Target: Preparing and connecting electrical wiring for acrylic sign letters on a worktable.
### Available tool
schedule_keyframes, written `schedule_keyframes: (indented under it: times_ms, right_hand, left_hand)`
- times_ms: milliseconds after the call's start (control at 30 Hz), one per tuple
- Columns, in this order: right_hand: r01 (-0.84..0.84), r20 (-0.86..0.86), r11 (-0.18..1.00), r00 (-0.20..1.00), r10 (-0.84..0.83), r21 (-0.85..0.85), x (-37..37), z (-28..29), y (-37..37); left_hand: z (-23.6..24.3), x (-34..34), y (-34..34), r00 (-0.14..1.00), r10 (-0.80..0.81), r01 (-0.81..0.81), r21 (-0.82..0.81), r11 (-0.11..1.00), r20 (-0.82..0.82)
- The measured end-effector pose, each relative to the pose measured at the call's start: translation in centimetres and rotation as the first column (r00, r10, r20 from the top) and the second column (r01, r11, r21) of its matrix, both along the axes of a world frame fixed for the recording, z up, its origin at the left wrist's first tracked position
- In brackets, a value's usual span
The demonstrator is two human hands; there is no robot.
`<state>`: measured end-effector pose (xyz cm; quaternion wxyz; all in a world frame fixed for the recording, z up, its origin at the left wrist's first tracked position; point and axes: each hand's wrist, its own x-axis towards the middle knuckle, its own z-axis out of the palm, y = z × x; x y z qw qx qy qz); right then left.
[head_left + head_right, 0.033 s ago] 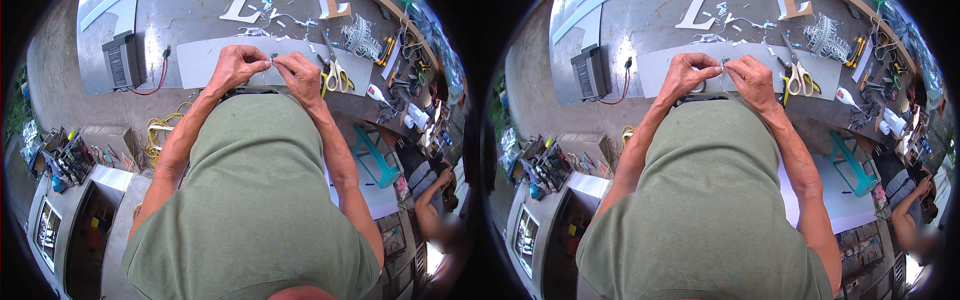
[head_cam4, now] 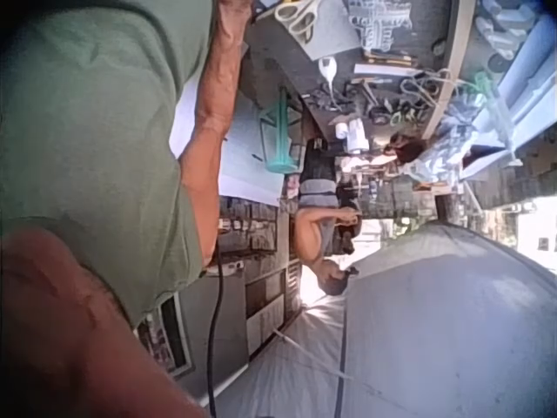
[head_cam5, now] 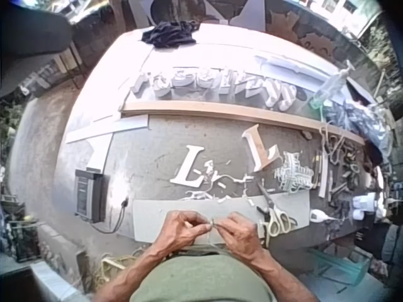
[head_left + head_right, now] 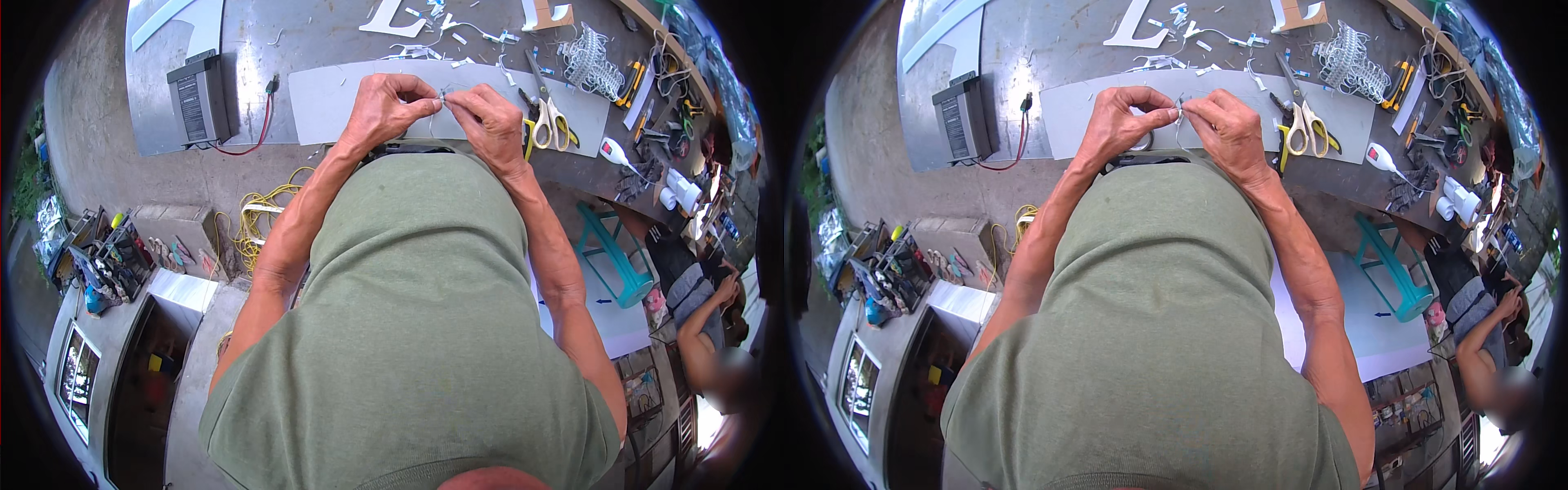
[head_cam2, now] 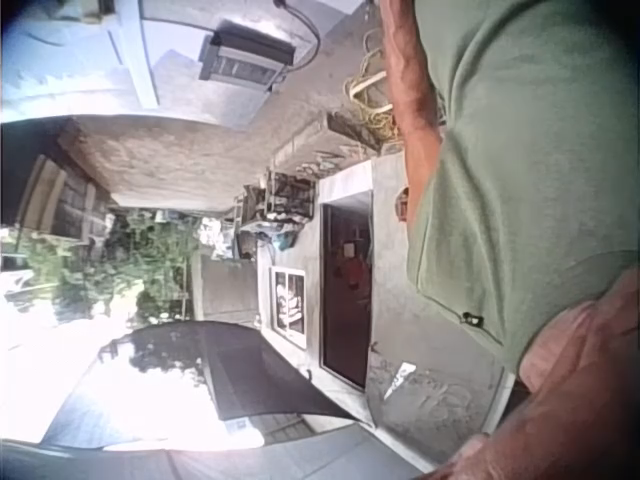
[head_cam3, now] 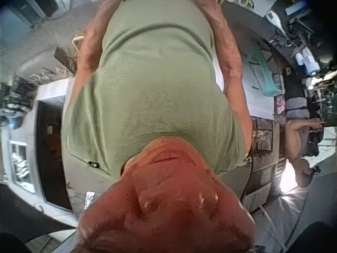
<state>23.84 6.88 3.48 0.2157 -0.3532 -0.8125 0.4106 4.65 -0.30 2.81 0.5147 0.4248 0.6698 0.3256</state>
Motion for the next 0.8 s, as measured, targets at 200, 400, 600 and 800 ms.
schedule_keyframes:
  times_ms: [200,400,600,800]
  right_hand:
    - [-0.064,0.043,0.998,0.997,0.065,-0.015,-0.3,0.1,0.0]
    - [-0.125,0.110,0.990,0.987,0.118,0.057,-0.3,-0.9,-0.3]
    - [-0.093,0.126,0.994,0.988,0.085,0.058,0.0,-1.1,-0.1]
    - [-0.061,0.024,0.975,0.997,0.067,-0.212,0.4,-0.4,0.8]
  left_hand:
    - [-0.7,0.1,-0.4,0.990,-0.011,0.042,0.219,0.975,-0.143]
    - [-0.8,0.4,-0.3,0.979,-0.046,0.091,0.227,0.970,-0.197]
    - [-0.2,0.2,0.2,0.970,-0.135,0.174,0.190,0.966,-0.201]
    - [-1.2,-0.2,0.1,0.996,-0.074,0.080,0.135,0.988,-0.054]
